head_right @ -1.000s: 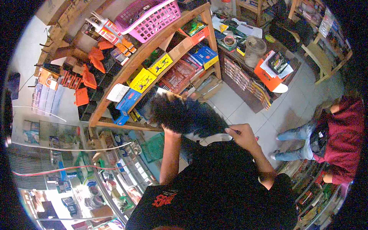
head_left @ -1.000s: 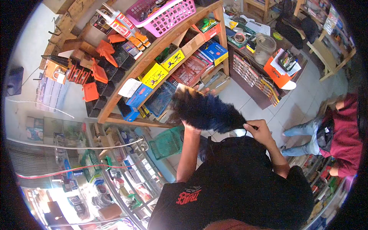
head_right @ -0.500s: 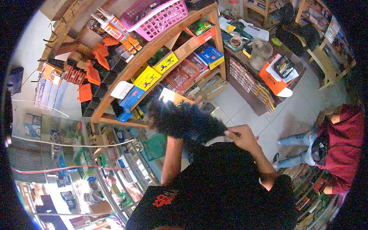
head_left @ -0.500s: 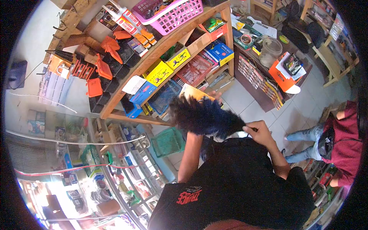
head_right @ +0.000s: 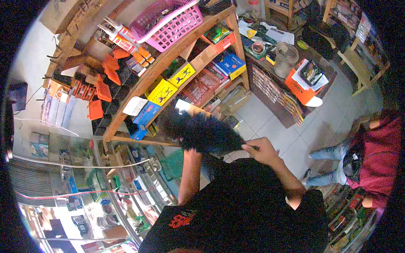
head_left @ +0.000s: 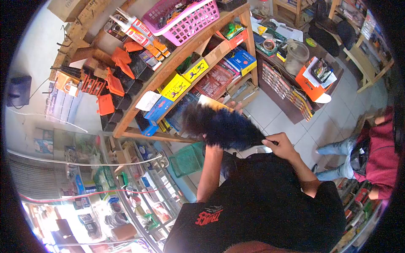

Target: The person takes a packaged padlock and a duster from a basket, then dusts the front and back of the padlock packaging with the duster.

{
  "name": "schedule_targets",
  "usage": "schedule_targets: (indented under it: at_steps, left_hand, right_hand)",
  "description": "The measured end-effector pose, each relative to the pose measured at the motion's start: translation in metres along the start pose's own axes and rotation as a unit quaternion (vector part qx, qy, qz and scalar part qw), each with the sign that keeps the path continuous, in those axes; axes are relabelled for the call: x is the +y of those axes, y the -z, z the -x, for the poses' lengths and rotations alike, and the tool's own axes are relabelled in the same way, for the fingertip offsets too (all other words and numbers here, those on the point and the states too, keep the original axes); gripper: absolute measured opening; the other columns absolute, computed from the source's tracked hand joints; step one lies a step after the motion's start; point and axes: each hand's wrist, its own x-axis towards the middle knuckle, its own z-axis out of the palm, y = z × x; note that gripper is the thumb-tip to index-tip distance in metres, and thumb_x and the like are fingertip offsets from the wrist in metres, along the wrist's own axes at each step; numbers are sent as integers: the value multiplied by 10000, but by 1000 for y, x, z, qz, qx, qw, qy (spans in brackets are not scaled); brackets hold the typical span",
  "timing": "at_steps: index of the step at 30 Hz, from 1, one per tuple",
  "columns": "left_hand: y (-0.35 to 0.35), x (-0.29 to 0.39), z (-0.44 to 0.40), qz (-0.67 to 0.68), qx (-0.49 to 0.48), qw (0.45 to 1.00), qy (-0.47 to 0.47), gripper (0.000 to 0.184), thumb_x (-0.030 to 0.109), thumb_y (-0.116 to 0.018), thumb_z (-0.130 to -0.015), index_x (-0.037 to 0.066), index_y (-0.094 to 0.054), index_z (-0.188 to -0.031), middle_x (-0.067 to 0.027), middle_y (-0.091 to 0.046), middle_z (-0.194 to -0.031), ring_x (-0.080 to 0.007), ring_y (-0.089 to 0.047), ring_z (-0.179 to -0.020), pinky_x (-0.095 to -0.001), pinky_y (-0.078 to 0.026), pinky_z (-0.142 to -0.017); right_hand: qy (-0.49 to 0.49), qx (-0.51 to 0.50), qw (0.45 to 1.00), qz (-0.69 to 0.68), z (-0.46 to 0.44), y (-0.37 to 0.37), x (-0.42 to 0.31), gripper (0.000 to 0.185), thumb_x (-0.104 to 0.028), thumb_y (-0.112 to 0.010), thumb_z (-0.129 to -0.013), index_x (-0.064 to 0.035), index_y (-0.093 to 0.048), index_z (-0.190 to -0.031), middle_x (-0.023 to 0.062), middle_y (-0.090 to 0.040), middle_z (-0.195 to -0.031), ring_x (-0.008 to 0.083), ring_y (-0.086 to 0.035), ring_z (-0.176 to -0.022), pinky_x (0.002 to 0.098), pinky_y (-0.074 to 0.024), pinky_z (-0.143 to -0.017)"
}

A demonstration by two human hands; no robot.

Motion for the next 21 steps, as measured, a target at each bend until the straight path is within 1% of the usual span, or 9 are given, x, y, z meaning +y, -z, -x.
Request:
schedule_targets:
  at_steps: [2, 5, 11, 14, 15, 16, 17, 18, 21]
  left_hand:
    - [0, -3, -3, -58, 20, 998, 13, 681, 618, -443, -919, 136, -461, -1400, -189, -499, -1404, -475, -375, -1353, -632, -283, -1129]
    - [6, 1, -5, 18, -108, 994, 27, 664, 611, -412, -940, 133, -465, -1398, -201, -475, -1424, -478, -373, -1351, -632, -261, -1141]
    - [-11, 1, -10, 59, 1, 998, 4, 664, 546, -410, -959, 71, -411, -1423, -213, -540, -1346, -447, -450, -1299, -601, -277, -1141]
    - [-5, -8, -6, 25, -86, 996, 4, 655, 530, -388, -981, 63, -381, -1440, -212, -508, -1382, -450, -454, -1293, -600, -291, -1131]
    - [6, -11, -5, 1, -138, 990, 20, 643, 519, -378, -990, 63, -376, -1444, -208, -497, -1395, -448, -457, -1291, -601, -297, -1127]
    - [15, -9, -9, -25, -50, 997, 43, 728, 596, -418, -947, 79, -383, -1457, -189, -466, -1434, -434, -439, -1313, -594, -274, -1144]
    - [9, -7, -7, -17, -71, 997, 41, 733, 604, -423, -941, 80, -390, -1453, -186, -470, -1431, -434, -436, -1315, -596, -267, -1146]
    - [-2, -6, -5, -9, -91, 995, 38, 739, 611, -428, -935, 82, -397, -1450, -184, -473, -1428, -434, -434, -1317, -598, -261, -1149]
    - [-4, -15, -2, 26, -118, 992, 37, 718, 594, -417, -944, 64, -409, -1429, -201, -488, -1404, -444, -433, -1316, -589, -284, -1141]
  right_hand:
    - [-37, 3, 999, -2, 0, 3, -5, 307, -311, -670, -916, -8, -719, -937, 156, -696, -747, 226, -656, -642, 351, -495, -628]
    - [-63, 3, 998, -25, -2, 0, 2, 335, -334, -667, -921, -3, -715, -932, 156, -695, -744, 215, -666, -667, 352, -503, -654]
    - [-42, 50, 997, -41, -2, 4, 3, 343, -328, -676, -918, 14, -707, -913, 144, -687, -717, 163, -638, -649, 330, -495, -644]
    - [-25, 16, 998, -63, -3, 4, -1, 371, -263, -640, -943, 33, -589, -724, 63, -428, -561, 77, -403, -565, 307, -349, -514]
    - [-33, 10, 998, -56, -3, 4, -2, 347, -281, -650, -937, 30, -626, -783, 72, -496, -591, 95, -467, -590, 311, -391, -547]
    - [-42, 3, 998, -49, -3, 5, -3, 337, -298, -660, -932, 26, -663, -843, 81, -564, -621, 112, -530, -615, 316, -434, -580]
    - [-51, -3, 998, -42, -3, 5, -3, 341, -316, -669, -926, 23, -700, -902, 90, -632, -651, 129, -594, -640, 320, -476, -613]
    - [-98, -10, 991, -85, -6, 3, 2, 358, -323, -668, -929, 34, -689, -903, 73, -595, -627, 98, -550, -643, 309, -457, -593]
    - [-20, 74, 988, -132, -14, -10, -8, 355, -246, -636, -951, 34, -586, -739, 19, -448, -567, 63, -414, -592, 294, -354, -534]
